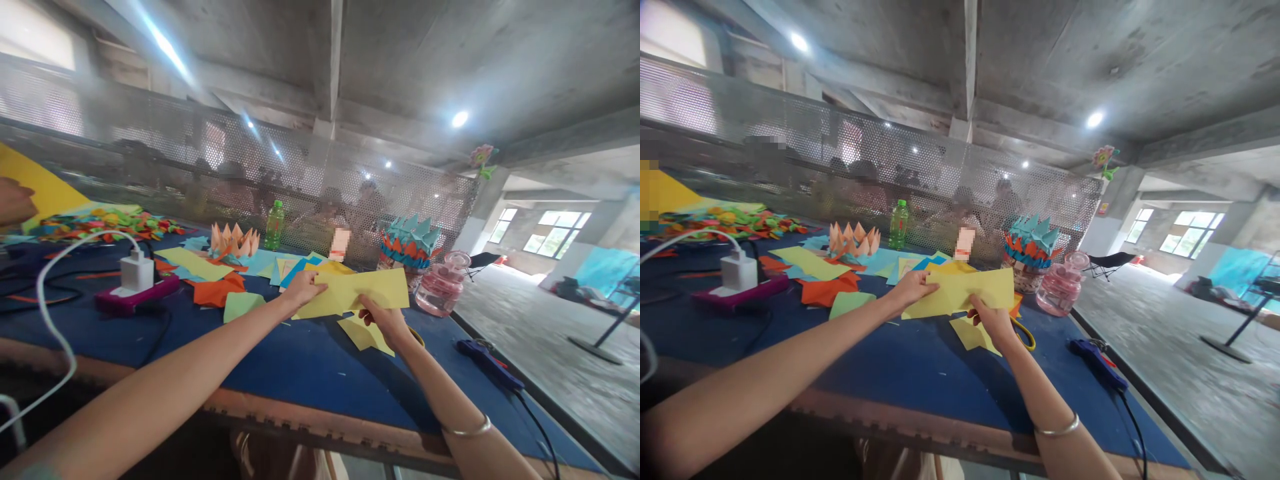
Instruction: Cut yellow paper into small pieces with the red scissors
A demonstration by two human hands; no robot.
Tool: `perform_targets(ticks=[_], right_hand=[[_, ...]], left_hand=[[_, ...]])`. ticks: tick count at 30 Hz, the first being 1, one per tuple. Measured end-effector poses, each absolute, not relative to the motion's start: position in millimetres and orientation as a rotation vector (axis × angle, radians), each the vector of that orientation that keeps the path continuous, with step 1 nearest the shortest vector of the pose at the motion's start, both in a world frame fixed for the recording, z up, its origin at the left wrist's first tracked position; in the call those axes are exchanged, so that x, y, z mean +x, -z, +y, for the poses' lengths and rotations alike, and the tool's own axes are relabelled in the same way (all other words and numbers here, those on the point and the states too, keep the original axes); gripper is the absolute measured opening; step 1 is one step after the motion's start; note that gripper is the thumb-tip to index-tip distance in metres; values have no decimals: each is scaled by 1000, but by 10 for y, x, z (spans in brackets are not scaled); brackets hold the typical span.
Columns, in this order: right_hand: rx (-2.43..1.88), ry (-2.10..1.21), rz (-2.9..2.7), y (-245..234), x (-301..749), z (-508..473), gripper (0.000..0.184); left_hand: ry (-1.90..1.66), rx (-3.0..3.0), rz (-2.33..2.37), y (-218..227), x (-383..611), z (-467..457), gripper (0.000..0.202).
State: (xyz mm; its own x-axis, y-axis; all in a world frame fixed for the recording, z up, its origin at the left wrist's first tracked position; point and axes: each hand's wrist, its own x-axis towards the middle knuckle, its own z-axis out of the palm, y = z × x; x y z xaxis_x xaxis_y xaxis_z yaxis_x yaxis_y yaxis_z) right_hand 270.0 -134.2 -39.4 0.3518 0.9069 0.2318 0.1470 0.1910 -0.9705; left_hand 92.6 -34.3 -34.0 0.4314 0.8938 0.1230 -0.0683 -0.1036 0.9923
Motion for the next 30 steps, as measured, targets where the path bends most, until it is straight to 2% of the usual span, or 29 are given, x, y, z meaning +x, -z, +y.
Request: perform_targets(ticks=[8, 30], right_hand=[[-1158, -729, -1014, 392, 2655, -1341, 33], [-1115, -722, -1020, 432, 2509, -1375, 44]], left_hand=[[-884, 1032, 665, 190, 915, -477, 6], [-1043, 819, 597, 126, 943, -513, 6]])
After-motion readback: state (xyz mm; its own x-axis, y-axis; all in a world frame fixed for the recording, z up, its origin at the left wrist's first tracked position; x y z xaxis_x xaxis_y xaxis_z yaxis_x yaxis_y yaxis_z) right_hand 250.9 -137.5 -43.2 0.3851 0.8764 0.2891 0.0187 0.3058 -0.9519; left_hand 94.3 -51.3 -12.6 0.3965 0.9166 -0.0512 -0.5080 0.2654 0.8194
